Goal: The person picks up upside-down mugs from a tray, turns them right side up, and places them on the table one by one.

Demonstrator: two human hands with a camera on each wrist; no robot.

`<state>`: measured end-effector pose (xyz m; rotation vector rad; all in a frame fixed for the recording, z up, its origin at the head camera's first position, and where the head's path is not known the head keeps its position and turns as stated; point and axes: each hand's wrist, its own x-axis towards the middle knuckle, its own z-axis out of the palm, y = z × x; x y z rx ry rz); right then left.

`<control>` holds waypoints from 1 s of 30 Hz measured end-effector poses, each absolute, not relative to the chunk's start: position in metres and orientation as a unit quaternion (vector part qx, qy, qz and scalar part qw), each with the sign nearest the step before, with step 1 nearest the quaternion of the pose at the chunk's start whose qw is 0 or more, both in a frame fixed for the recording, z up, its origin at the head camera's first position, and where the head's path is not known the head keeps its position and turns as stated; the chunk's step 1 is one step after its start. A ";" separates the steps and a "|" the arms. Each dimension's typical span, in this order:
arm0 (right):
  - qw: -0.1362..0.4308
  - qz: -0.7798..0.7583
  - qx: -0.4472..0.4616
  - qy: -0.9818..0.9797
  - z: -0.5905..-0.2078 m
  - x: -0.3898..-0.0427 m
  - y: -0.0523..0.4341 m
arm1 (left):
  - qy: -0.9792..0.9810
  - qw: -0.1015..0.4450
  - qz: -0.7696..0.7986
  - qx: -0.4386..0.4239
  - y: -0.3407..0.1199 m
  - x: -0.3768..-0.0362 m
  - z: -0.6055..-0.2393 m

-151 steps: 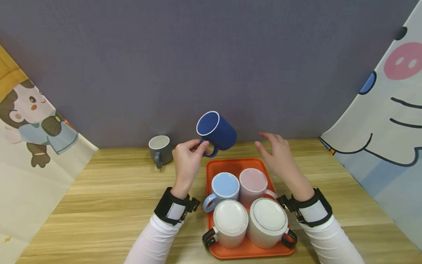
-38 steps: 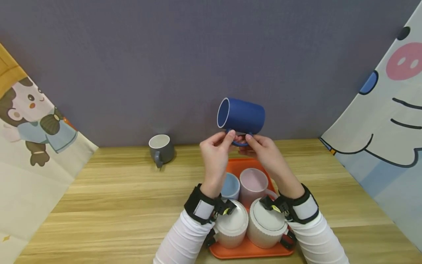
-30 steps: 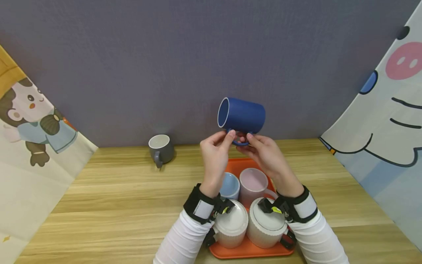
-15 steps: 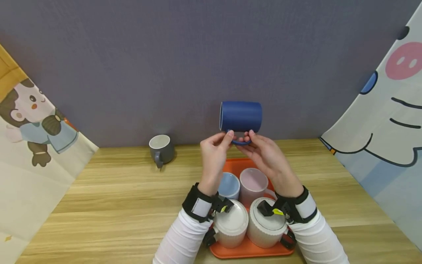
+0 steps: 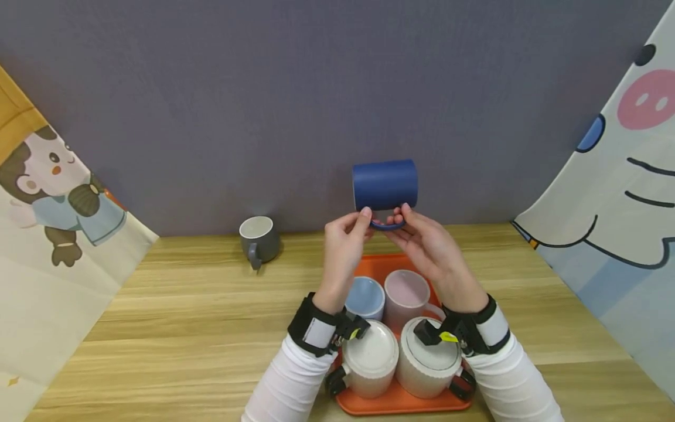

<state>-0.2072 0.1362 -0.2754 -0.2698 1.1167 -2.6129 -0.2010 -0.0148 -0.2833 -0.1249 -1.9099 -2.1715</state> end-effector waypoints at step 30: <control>0.135 -0.849 -0.075 0.506 -0.251 -0.227 0.104 | -0.855 0.313 -0.400 -0.107 -0.070 -0.201 -0.312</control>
